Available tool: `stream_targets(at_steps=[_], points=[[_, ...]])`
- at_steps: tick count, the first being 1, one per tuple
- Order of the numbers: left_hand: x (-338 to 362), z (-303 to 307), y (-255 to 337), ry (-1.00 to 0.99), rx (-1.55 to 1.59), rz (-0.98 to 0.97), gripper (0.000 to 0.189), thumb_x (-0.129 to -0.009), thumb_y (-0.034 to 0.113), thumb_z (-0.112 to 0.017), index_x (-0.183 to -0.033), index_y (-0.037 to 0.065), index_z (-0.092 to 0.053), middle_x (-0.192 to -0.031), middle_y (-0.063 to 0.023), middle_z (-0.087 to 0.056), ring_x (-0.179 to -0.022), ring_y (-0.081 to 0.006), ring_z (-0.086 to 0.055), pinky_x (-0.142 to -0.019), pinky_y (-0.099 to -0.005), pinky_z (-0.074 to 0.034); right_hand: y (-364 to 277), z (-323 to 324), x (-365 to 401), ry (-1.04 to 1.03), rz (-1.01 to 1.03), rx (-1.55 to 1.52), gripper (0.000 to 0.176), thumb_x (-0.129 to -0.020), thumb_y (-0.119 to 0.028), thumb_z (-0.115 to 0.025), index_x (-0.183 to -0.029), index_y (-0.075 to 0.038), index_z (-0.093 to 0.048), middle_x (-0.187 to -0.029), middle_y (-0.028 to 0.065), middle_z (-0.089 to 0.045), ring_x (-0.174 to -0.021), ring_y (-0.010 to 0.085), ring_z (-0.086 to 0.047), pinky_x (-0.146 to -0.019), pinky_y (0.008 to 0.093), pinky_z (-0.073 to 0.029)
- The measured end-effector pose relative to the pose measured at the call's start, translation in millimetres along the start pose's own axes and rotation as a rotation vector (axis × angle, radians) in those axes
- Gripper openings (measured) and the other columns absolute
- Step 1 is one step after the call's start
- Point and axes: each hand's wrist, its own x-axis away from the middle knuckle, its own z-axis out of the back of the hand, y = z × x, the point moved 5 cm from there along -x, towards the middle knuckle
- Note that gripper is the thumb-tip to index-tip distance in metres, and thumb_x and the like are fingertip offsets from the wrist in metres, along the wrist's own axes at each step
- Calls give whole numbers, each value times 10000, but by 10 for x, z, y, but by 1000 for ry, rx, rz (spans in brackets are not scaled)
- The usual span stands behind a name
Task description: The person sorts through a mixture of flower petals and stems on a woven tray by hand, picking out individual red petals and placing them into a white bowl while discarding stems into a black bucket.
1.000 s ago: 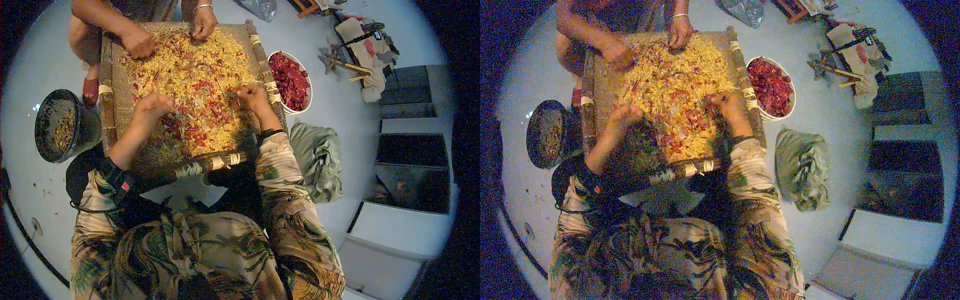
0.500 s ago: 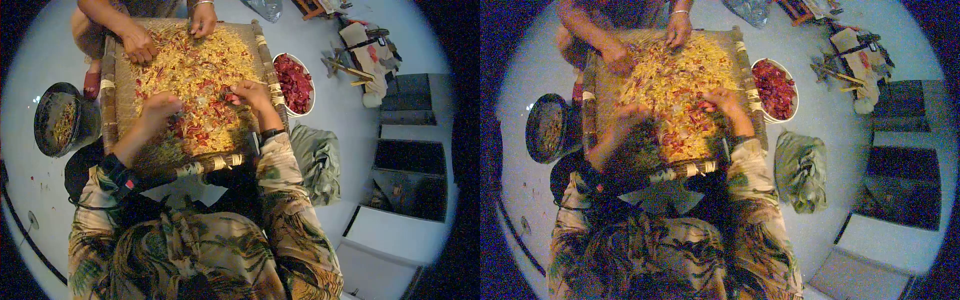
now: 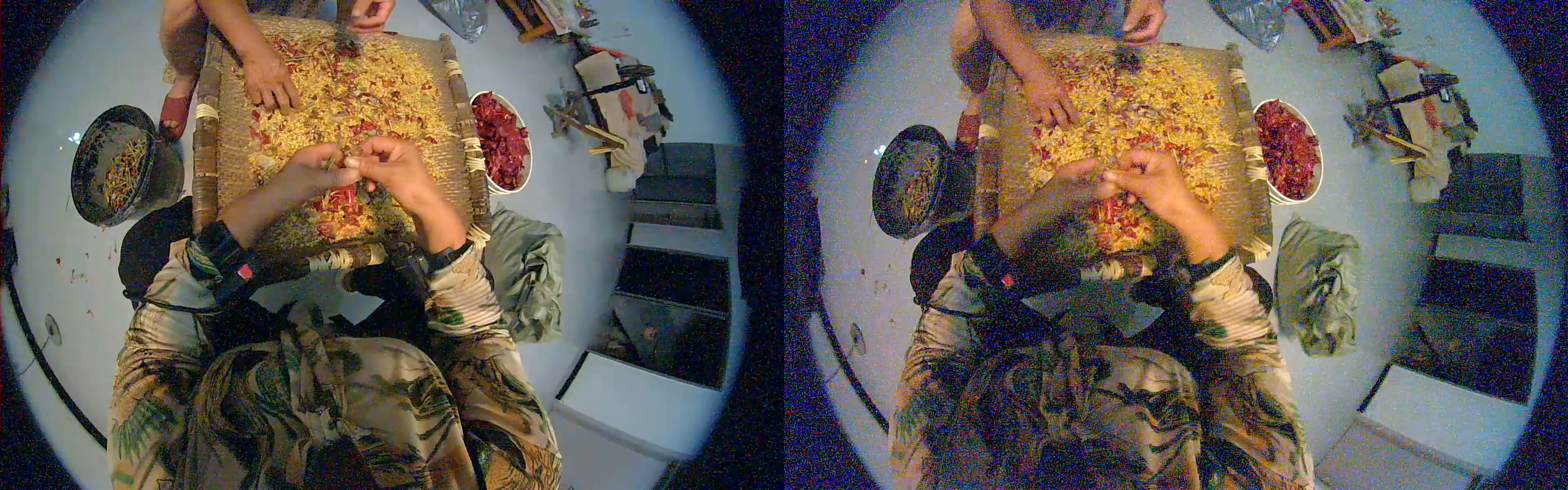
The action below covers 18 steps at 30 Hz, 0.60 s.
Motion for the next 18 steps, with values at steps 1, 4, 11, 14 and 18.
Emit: stream_targets(at_steps=[1,4,11,14,18], points=[[14,-10,29,-3,14,-27,238,-805,222,-646,-955,56,-566,-813,6,-592,-739,-60,-541,-646,-200,-425,-7,-13,5,7,14,7,159,-794,-216,-652,-731,-80,-601,-619,-33,-559,-527,56,-496,-465,207,-394],[29,-2,52,-43,28,-85,259,-815,224,-633,-990,46,-564,-858,4,-598,-795,-62,-544,-690,-200,-431,59,-24,-15,54,93,60,176,-818,-224,-621,-728,-74,-609,-627,-33,-556,-550,63,-487,-493,212,-377],[-68,108,-136,1,13,-145,269,-840,296,-589,-979,66,-577,-816,24,-596,-698,-31,-509,-583,-180,-400,-142,-115,55,201,446,264,235,-869,-217,-543,-783,-8,-609,-764,12,-585,-650,87,-514,-586,241,-417],[45,89,-21,50,-28,-50,254,-840,299,-586,-966,78,-578,-778,38,-586,-617,-21,-477,-517,-183,-370,-247,-150,105,211,543,322,249,-875,-236,-536,-831,1,-600,-782,25,-592,-657,104,-533,-607,253,-437],[-75,149,-150,48,22,-127,181,-851,255,-571,-908,84,-554,-727,56,-546,-585,-15,-453,-501,-187,-363,-169,-95,175,288,129,36,241,-870,-249,-544,-882,-13,-593,-789,30,-597,-643,112,-550,-596,253,-446]])
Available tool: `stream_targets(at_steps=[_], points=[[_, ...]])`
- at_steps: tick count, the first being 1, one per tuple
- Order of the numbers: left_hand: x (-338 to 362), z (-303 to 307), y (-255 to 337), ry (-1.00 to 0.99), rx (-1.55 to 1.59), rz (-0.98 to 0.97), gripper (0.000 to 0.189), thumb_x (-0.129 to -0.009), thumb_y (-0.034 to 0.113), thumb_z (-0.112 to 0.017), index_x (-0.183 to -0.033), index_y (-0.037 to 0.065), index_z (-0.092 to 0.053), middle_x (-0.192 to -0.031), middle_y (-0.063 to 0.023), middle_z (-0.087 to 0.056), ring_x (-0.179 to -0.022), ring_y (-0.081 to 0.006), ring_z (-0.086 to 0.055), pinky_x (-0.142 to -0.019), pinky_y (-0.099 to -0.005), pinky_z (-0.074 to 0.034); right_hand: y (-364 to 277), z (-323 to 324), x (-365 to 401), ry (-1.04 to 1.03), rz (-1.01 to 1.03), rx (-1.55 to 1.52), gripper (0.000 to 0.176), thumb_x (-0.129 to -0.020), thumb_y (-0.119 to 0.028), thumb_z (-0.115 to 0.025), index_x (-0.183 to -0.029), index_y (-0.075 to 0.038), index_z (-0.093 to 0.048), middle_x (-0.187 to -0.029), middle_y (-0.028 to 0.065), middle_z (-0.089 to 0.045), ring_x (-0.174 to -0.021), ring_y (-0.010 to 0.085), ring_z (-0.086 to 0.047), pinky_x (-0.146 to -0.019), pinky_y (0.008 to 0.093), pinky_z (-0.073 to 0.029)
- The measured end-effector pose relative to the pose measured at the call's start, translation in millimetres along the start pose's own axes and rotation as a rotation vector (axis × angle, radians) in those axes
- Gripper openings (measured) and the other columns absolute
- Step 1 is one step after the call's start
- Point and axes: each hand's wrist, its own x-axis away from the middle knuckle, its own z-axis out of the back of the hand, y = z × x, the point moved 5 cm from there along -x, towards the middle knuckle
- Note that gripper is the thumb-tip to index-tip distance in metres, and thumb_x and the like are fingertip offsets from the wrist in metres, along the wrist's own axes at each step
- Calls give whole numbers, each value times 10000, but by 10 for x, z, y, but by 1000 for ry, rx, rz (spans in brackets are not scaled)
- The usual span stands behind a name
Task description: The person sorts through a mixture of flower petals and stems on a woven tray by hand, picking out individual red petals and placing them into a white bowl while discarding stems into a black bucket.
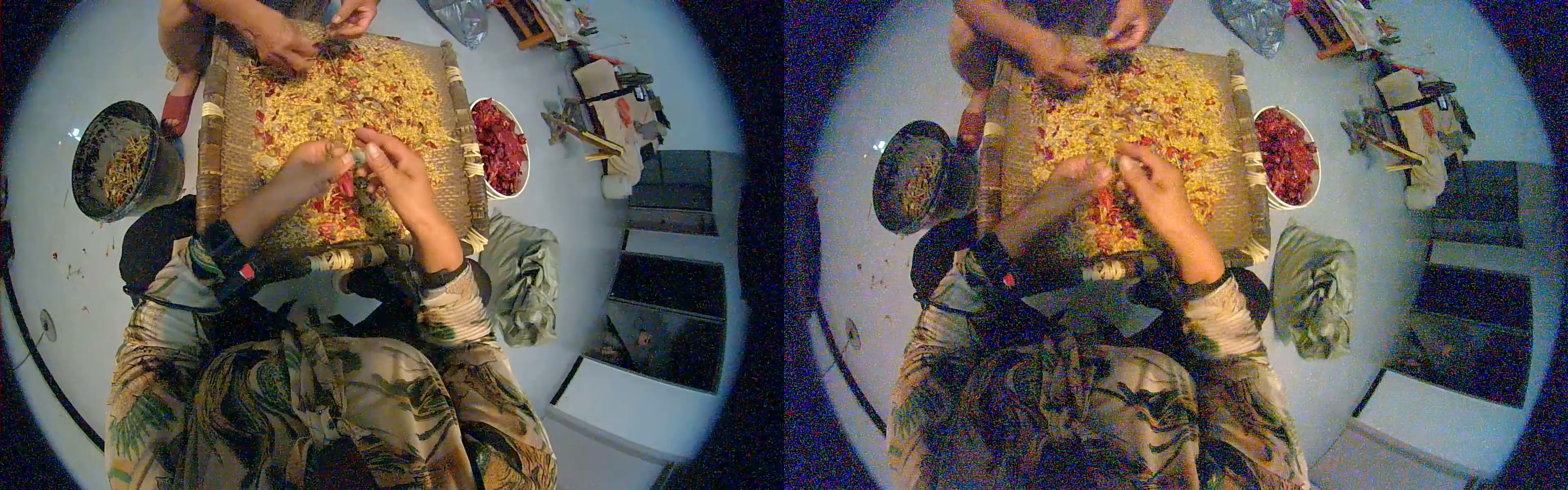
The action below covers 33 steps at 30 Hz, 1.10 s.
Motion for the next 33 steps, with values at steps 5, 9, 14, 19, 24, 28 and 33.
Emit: stream_targets(at_steps=[5,9,14,19,24,28,33], points=[[2,42,99,198,-62,-163,139,-853,195,-562,-846,66,-512,-712,35,-515,-645,-48,-455,-578,-207,-387,142,-75,87,-134,-175,-14,300,-878,-321,-526,-917,-29,-579,-783,21,-575,-679,96,-556,-532,220,-434],[88,-11,227,324,-245,-226,157,-848,175,-563,-861,29,-507,-756,5,-527,-701,-77,-465,-639,-234,-406,256,-204,109,-82,-91,-166,165,-852,-199,-585,-867,-35,-574,-705,-1,-570,-632,73,-550,-527,202,-428],[164,-41,294,325,-227,-186,137,-849,142,-557,-868,14,-514,-783,-13,-543,-735,-87,-484,-663,-236,-416,246,-244,148,-33,-95,-149,141,-857,-166,-573,-812,-32,-569,-670,-14,-552,-582,57,-510,-525,194,-412],[157,-2,242,408,-80,-161,100,-838,129,-574,-838,42,-523,-762,-15,-550,-686,-80,-497,-604,-224,-417,169,-278,207,21,60,-54,135,-858,-139,-559,-789,-22,-556,-650,-3,-536,-585,65,-499,-541,206,-408],[188,-3,108,282,281,38,91,-820,120,-595,-802,71,-521,-681,42,-513,-525,-26,-408,-451,-181,-310,121,-264,233,-13,159,53,171,-855,-162,-554,-764,-17,-552,-651,6,-536,-588,81,-495,-553,226,-409],[254,-87,191,210,475,93,76,-827,119,-584,-815,79,-520,-620,68,-459,-472,-15,-343,-411,-164,-250,46,-252,275,-45,170,45,184,-851,-176,-554,-767,-13,-552,-653,13,-540,-594,90,-504,-557,233,-414],[274,-56,109,105,657,157,53,-836,96,-555,-866,73,-519,-622,65,-431,-463,-22,-327,-418,-166,-263,-51,-228,328,-91,314,170,139,-842,-127,-543,-788,1,-550,-665,32,-547,-598,101,-517,-553,237,-417]])
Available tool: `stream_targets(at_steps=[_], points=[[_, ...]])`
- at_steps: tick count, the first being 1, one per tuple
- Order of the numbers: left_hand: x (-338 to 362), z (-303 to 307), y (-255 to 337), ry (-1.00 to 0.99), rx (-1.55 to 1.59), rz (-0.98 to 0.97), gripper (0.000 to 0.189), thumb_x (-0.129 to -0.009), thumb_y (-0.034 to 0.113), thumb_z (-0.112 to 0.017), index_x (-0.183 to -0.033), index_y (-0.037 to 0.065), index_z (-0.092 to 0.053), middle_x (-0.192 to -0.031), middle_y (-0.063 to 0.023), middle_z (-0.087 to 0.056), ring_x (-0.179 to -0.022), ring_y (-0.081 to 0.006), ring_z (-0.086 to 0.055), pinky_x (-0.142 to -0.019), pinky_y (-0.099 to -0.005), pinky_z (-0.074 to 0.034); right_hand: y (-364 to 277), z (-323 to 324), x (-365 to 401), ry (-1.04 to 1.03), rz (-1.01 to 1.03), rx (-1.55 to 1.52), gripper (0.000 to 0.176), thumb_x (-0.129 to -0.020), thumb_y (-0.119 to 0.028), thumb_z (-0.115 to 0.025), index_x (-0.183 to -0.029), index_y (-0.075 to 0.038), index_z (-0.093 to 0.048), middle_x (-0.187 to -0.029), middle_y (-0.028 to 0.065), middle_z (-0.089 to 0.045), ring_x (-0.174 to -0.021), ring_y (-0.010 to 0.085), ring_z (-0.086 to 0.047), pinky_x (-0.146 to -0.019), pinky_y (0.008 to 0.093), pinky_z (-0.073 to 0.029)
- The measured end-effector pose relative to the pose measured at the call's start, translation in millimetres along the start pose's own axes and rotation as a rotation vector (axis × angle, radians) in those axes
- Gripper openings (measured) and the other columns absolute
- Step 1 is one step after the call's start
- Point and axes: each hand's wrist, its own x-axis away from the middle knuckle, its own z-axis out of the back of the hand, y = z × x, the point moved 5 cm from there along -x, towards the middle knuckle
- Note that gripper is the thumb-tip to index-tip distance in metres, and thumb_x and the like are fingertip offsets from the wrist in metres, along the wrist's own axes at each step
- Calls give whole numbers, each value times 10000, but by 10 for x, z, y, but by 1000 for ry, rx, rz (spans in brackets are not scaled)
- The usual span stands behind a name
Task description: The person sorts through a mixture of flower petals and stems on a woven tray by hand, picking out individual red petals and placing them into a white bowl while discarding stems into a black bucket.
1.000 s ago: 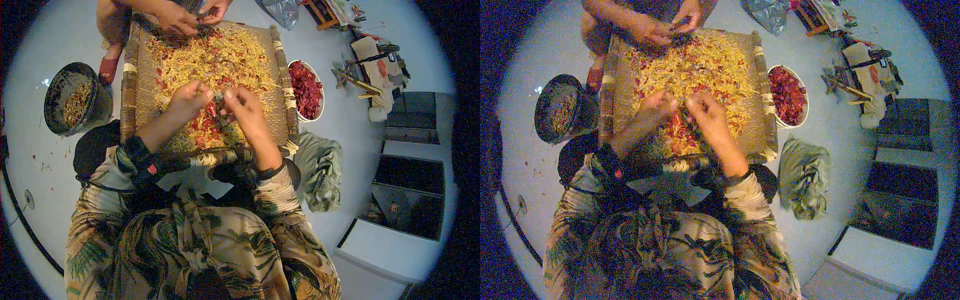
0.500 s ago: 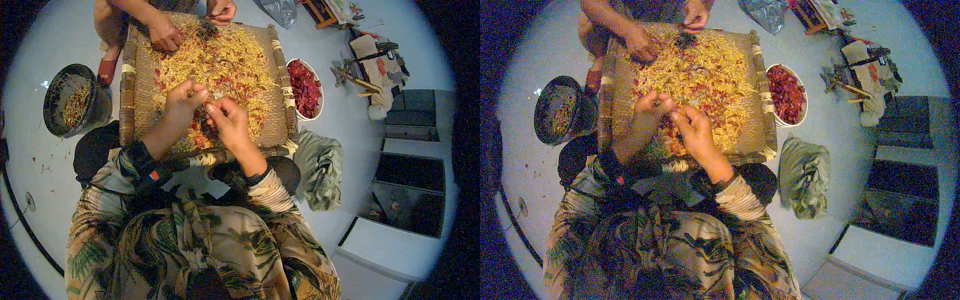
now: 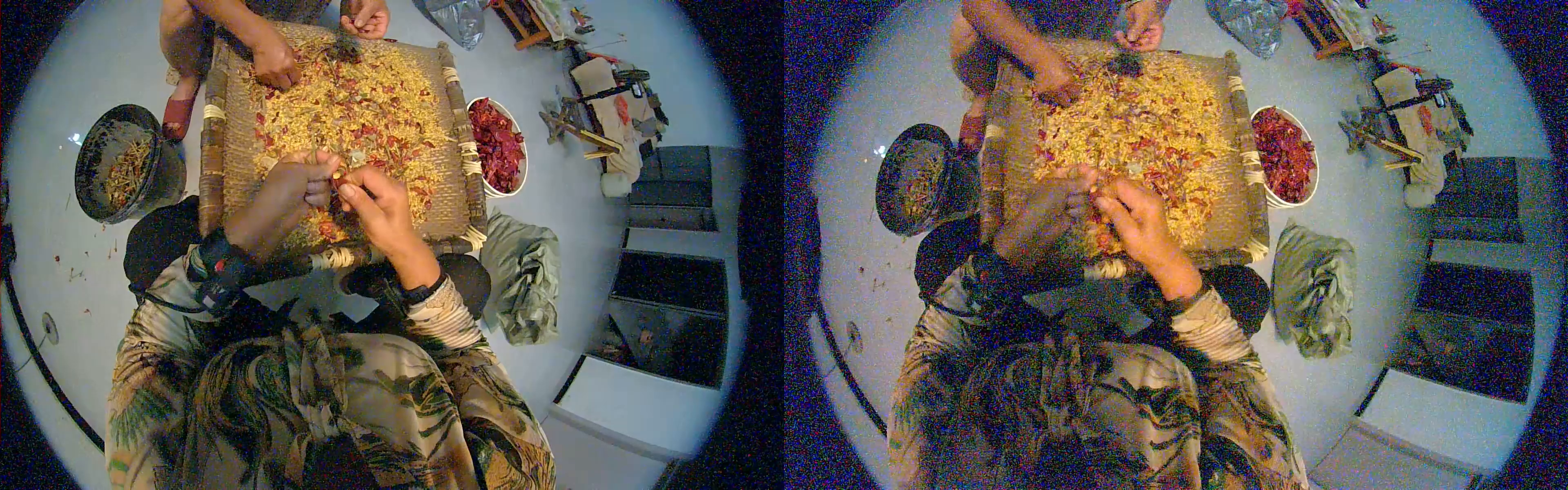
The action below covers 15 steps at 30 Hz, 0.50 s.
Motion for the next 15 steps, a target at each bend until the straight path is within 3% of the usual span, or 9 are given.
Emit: stream_targets(at_steps=[4,5,10,11,12,13,14,15], points=[[11,102,339,-112,-12,-101,66,-831,78,-544,-889,58,-518,-647,54,-435,-466,-28,-330,-425,-174,-272,-111,-13,102,-7,18,-48,109,-851,-105,-538,-816,-1,-545,-689,38,-552,-603,105,-521,-556,241,-423],[44,121,435,-141,-20,-127,71,-830,73,-541,-895,55,-518,-653,51,-437,-466,-30,-331,-427,-176,-274,-58,-7,122,25,-58,-139,113,-852,-113,-539,-833,-3,-555,-696,36,-554,-615,106,-525,-569,243,-430],[681,183,1317,349,-341,-514,111,-823,72,-566,-927,48,-534,-699,28,-485,-502,-25,-369,-445,-178,-313,381,255,259,181,-342,-361,121,-862,-126,-536,-877,-11,-568,-724,15,-555,-631,84,-524,-576,231,-446],[795,482,1535,355,-484,-546,135,-826,89,-573,-944,39,-532,-714,16,-494,-502,-25,-371,-446,-171,-314,383,343,263,232,-348,-396,113,-862,-126,-536,-861,-17,-569,-703,17,-552,-612,93,-521,-558,237,-449],[959,503,1671,546,-461,-616,136,-821,96,-583,-932,30,-539,-701,13,-491,-505,-27,-372,-447,-159,-302,445,444,284,266,-370,-402,115,-861,-130,-540,-859,-19,-570,-699,16,-552,-600,94,-518,-553,237,-449],[1071,716,1842,576,-506,-632,157,-819,108,-585,-938,20,-533,-699,11,-498,-510,-31,-373,-451,-164,-304,553,560,319,301,-392,-408,117,-861,-135,-543,-857,-22,-570,-695,15,-552,-588,95,-515,-549,237,-448],[1203,919,2024,773,-776,-732,160,-833,150,-571,-933,28,-543,-687,16,-493,-511,-32,-367,-449,-170,-298,650,678,351,337,-411,-413,118,-860,-140,-547,-855,-24,-571,-690,15,-552,-577,97,-512,-545,237,-448],[1298,1205,2218,867,-971,-692,196,-850,214,-551,-937,38,-561,-685,25,-492,-507,-34,-359,-454,-188,-297,713,804,380,385,-418,-391,124,-860,-147,-551,-855,-26,-573,-690,15,-552,-568,96,-510,-541,235,-449]])
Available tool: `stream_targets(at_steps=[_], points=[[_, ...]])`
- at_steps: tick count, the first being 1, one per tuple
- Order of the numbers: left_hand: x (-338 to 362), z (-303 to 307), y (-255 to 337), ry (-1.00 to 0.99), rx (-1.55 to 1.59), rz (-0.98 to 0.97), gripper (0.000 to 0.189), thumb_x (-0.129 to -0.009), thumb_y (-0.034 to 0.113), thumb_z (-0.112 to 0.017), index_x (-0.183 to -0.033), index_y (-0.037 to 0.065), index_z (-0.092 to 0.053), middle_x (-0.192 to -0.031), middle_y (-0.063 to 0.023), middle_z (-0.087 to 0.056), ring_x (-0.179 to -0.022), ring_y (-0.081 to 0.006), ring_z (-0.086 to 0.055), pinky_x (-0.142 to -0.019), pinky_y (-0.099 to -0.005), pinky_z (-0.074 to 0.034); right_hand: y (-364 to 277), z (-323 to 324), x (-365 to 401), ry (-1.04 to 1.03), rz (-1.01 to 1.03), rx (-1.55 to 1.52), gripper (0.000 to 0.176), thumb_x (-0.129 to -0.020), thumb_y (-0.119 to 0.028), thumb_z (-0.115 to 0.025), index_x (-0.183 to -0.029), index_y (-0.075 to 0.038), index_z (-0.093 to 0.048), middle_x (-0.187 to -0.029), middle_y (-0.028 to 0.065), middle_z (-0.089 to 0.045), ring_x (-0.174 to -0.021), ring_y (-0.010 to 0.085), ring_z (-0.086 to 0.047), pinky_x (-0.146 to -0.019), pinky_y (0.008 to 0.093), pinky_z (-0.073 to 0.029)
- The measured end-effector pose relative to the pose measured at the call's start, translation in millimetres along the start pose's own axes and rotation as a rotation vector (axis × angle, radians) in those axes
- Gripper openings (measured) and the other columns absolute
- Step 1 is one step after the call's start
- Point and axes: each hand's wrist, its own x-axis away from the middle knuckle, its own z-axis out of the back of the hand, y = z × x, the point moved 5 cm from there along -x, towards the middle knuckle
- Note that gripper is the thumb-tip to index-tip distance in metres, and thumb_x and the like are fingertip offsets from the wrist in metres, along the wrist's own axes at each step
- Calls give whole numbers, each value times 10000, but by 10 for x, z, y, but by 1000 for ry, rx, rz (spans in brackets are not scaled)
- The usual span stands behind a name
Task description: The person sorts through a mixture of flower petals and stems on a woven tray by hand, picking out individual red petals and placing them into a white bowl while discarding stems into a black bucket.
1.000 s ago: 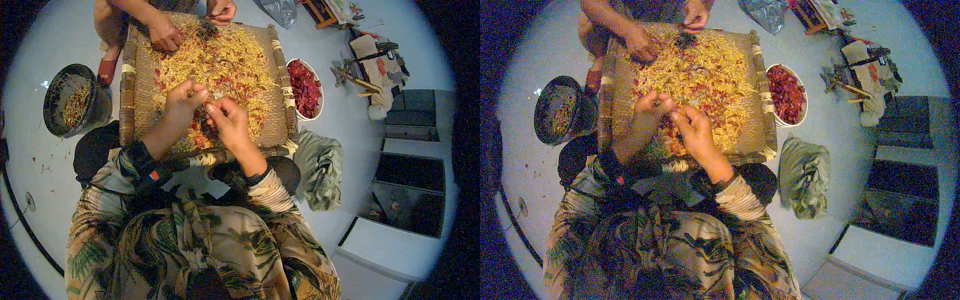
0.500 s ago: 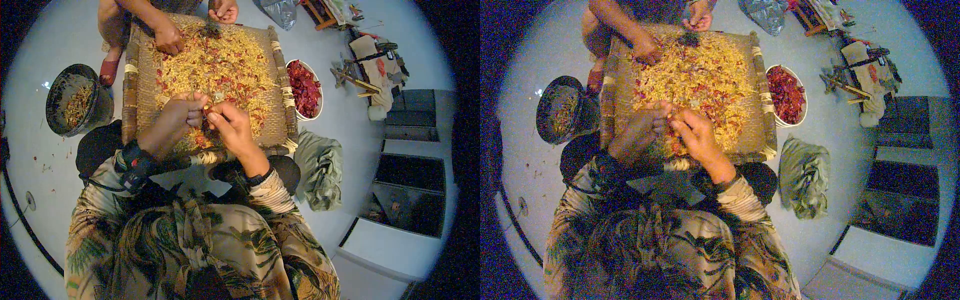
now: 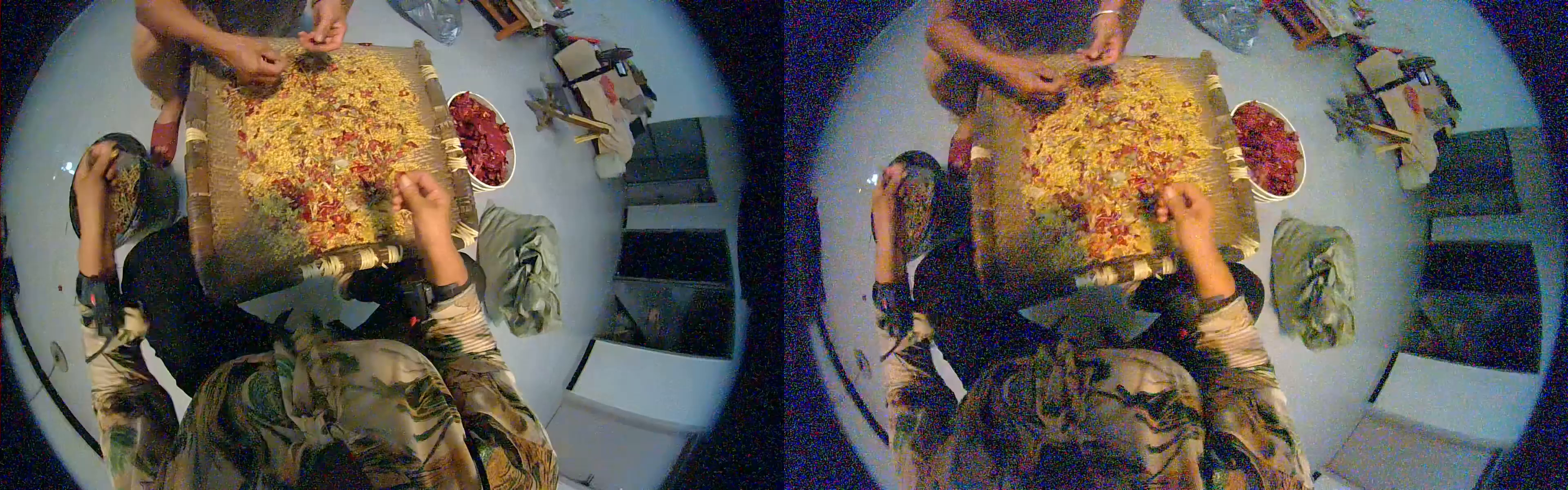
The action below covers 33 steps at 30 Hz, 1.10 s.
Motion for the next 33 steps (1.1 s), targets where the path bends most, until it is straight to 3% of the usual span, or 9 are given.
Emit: stream_targets(at_steps=[5,6,11,16,19,24,26,30,33], points=[[-1061,1190,-1831,3,-290,-89,426,-852,285,-529,-1156,-13,-504,-1067,-138,-582,-982,-215,-539,-851,-322,-412,-84,538,-124,220,-4,4,151,-858,-180,-564,-866,-31,-581,-694,17,-552,-543,89,-502,-529,226,-457],[-1137,1301,-1904,47,-895,-40,462,-832,283,-531,-1158,-42,-491,-1098,-162,-564,-1029,-276,-521,-905,-353,-383,-128,601,-139,252,15,-36,164,-862,-186,-559,-875,-24,-583,-695,18,-552,-557,90,-507,-526,226,-462],[-1320,1643,-2418,-134,-791,-75,398,-812,192,-528,-1132,-44,-507,-1105,-150,-561,-1023,-271,-515,-921,-325,-367,-164,1212,-378,369,69,-37,128,-859,-168,-560,-870,-41,-568,-722,13,-561,-613,85,-531,-540,219,-463],[-1042,1180,-1714,-165,-475,-143,323,-807,89,-527,-1103,-40,-527,-1086,-124,-570,-1004,-218,-523,-913,-291,-370,-236,1981,-813,509,107,-83,127,-866,-151,-532,-887,-31,-571,-728,28,-574,-613,112,-555,-543,237,-474],[-552,385,-724,-238,-338,-216,280,-807,38,-518,-1077,-28,-545,-1058,-97,-577,-986,-185,-526,-901,-270,-375,-138,2520,-1087,619,79,242,201,-875,-176,-513,-942,1,-580,-788,58,-600,-663,134,-576,-598,242,-472],[485,-869,455,-359,-227,-279,225,-798,2,-531,-1020,7,-567,-1003,-53,-581,-954,-146,-526,-884,-259,-379,-25,2732,-1392,620,499,1028,254,-820,-159,-539,-1047,-56,-587,-993,159,-611,-901,268,-591,-807,331,-448],[860,-1297,831,-425,-276,-283,192,-784,-23,-543,-973,10,-565,-986,-44,-579,-944,-145,-525,-883,-261,-373,-74,2511,-1458,405,459,1198,289,-794,-166,-559,-1057,-48,-577,-1076,191,-552,-994,307,-534,-855,382,-417],[1099,-1826,811,-506,-237,-311,149,-794,28,-548,-940,7,-572,-965,-56,-581,-945,-144,-516,-870,-268,-377,38,2220,-1552,219,625,1550,380,-754,-262,-602,-1114,-151,-554,-1227,202,-447,-1085,394,-449,-891,451,-389],[1058,-2050,517,-542,-239,-262,131,-793,20,-550,-919,5,-583,-936,-65,-597,-901,-148,-534,-829,-260,-396,95,2309,-1613,206,374,1703,429,-818,-281,-538,-1229,-187,-456,-1288,218,-386,-1146,374,-407,-927,436,-370]])
